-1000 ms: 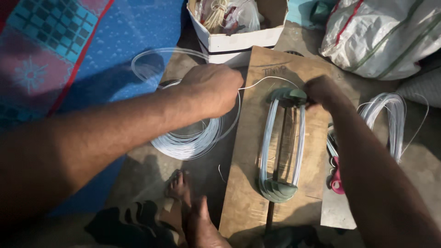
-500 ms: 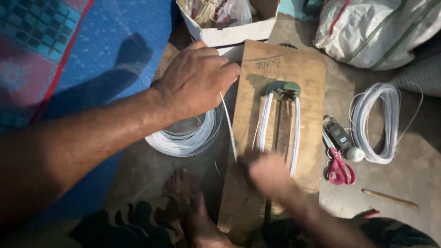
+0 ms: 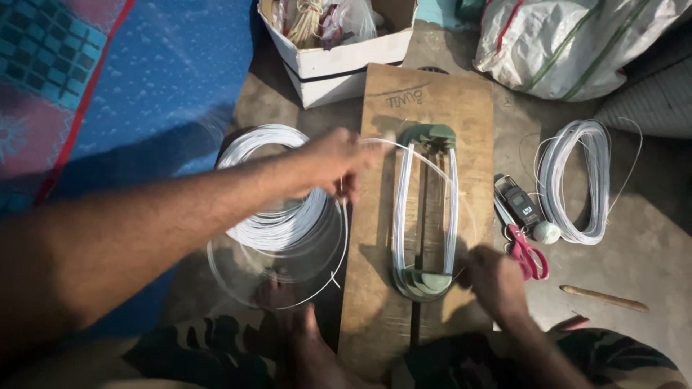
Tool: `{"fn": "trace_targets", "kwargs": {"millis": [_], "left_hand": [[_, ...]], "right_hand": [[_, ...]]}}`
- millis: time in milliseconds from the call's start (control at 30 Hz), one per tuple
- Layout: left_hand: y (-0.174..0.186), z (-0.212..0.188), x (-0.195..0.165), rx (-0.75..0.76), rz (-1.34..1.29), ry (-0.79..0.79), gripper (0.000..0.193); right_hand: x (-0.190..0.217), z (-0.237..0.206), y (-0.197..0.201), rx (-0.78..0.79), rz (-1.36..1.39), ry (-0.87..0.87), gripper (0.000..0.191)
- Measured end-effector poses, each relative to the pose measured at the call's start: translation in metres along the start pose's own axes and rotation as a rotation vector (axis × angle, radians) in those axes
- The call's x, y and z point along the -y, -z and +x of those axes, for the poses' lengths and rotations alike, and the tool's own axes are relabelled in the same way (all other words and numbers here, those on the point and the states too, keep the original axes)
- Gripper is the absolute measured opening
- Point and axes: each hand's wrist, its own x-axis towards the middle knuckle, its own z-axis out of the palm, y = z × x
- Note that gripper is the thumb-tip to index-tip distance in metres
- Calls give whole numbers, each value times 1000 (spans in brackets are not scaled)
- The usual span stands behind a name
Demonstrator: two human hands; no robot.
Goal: The person sits on the floor and winds white plastic-coated wire from a large coil onto a green oval winding frame mounted on a wooden board, repeatedly looping the wire around the frame by hand and tightening the wraps. They work the wire end free from the coil and continue winding to build up the coil on the frame.
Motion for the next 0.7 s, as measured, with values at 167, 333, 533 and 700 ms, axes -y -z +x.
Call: {"fn": "trace_targets", "kwargs": {"millis": [167, 333, 533, 700], "left_hand": [[-6, -1, 12, 103, 134, 13, 32], [-4, 2, 10, 89, 196, -40, 21], [10, -16, -4, -177, 718, -120, 15], [24, -42, -26, -378, 1046, -315, 12]], "right_hand": [[33, 82, 36, -479, -164, 356, 23], [79, 143, 45, -537, -171, 557, 20], [107, 230, 60, 114, 44, 82, 20], [174, 267, 56, 351, -138, 268, 26]]}}
